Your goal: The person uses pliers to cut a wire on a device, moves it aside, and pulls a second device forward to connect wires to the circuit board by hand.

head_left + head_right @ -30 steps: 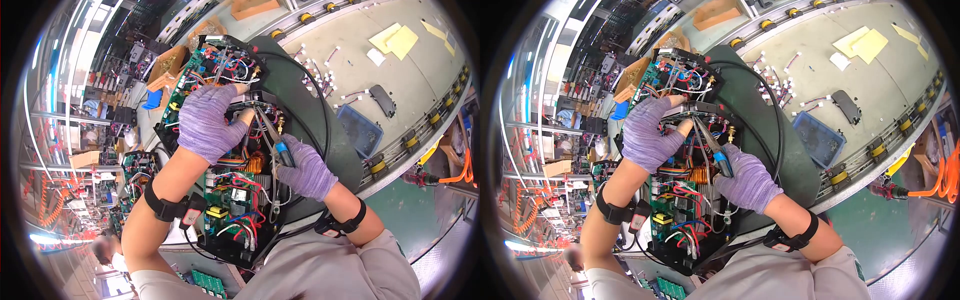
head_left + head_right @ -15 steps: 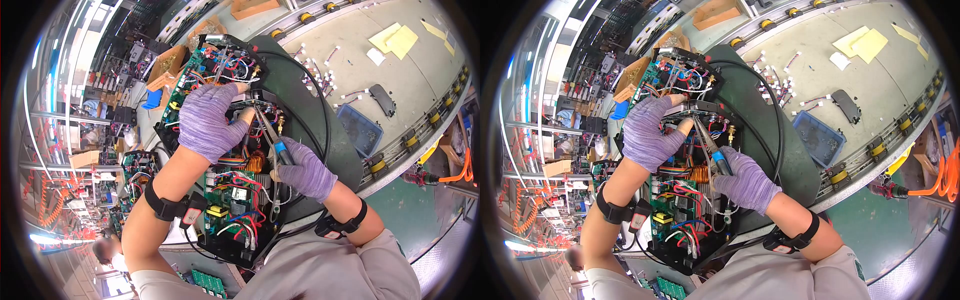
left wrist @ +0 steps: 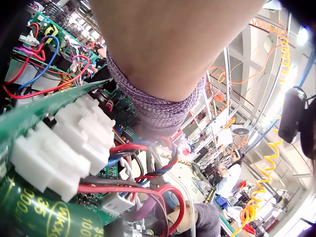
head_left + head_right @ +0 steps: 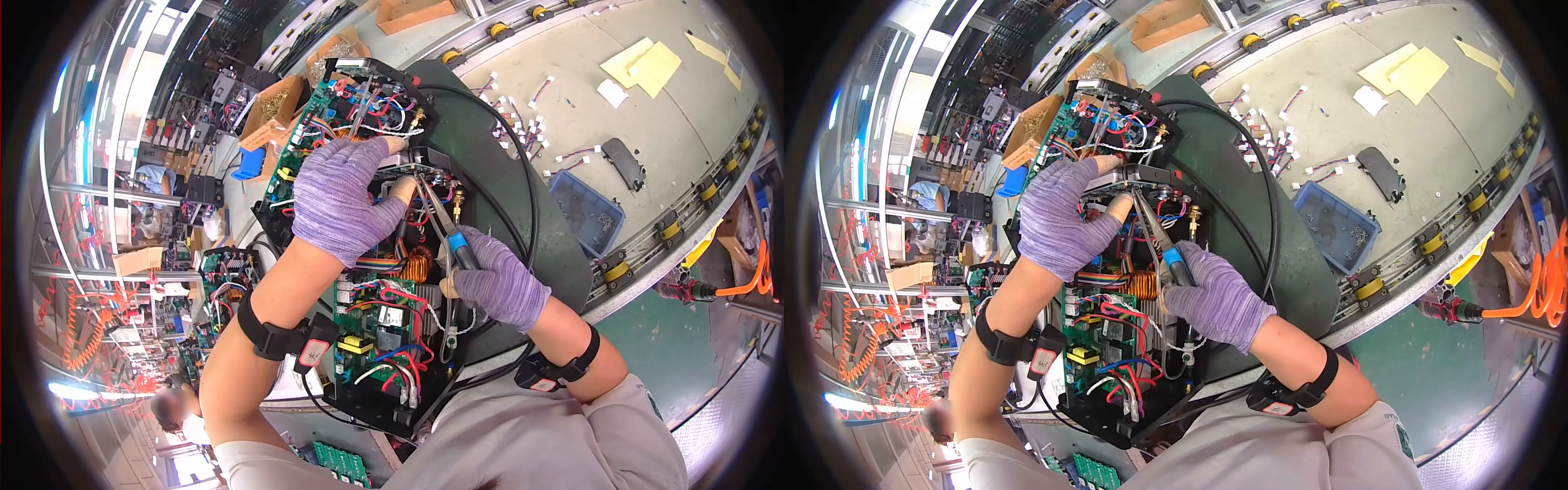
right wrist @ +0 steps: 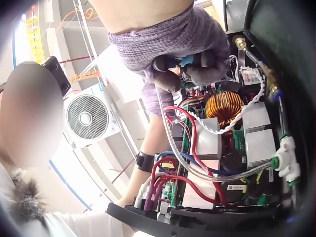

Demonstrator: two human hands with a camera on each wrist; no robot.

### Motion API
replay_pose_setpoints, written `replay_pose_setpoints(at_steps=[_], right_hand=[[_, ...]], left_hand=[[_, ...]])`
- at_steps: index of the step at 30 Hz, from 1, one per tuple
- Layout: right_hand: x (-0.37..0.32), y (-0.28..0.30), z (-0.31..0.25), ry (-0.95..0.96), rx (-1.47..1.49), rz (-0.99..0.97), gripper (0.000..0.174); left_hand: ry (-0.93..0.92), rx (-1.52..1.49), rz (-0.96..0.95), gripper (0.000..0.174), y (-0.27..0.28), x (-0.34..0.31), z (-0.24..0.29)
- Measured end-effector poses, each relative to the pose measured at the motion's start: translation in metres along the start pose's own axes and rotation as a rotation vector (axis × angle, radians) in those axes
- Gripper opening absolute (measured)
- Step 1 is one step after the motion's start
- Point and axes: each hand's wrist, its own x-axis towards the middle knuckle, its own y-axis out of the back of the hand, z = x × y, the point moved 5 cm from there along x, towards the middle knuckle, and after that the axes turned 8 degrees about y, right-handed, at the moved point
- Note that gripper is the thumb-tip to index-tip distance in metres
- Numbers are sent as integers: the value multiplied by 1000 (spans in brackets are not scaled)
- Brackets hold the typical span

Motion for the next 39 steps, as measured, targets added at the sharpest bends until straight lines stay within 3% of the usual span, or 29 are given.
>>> replay_pose_setpoints(at_steps=[3,6,9,15,18,21,27,31,39], right_hand=[[-2,-3,-4,-1,71,24,51],[-3,-5,-8,2,54,81,35],[1,-3,4,30,-99,88,33],[3,-5,8,45,-48,103,33],[7,-2,5,96,-238,70,55],[4,0,-7,70,-495,132,54],[9,5,6,54,-76,-25,59],[15,8,6,206,-596,134,65],[0,13,-12,75,-547,60,73]], left_hand=[[-2,-4,1,37,0,0,-1],[-1,-7,4,37,0,0,0],[-5,-28,35,37,-1,0,-1],[16,-30,22,36,-1,0,-2],[7,-22,39,36,-1,0,-2],[-12,-11,59,36,-1,-1,-3],[-45,-31,89,38,-1,-2,-1],[-24,-41,96,38,-1,-1,-1],[-40,-44,36,40,-2,1,-3]])
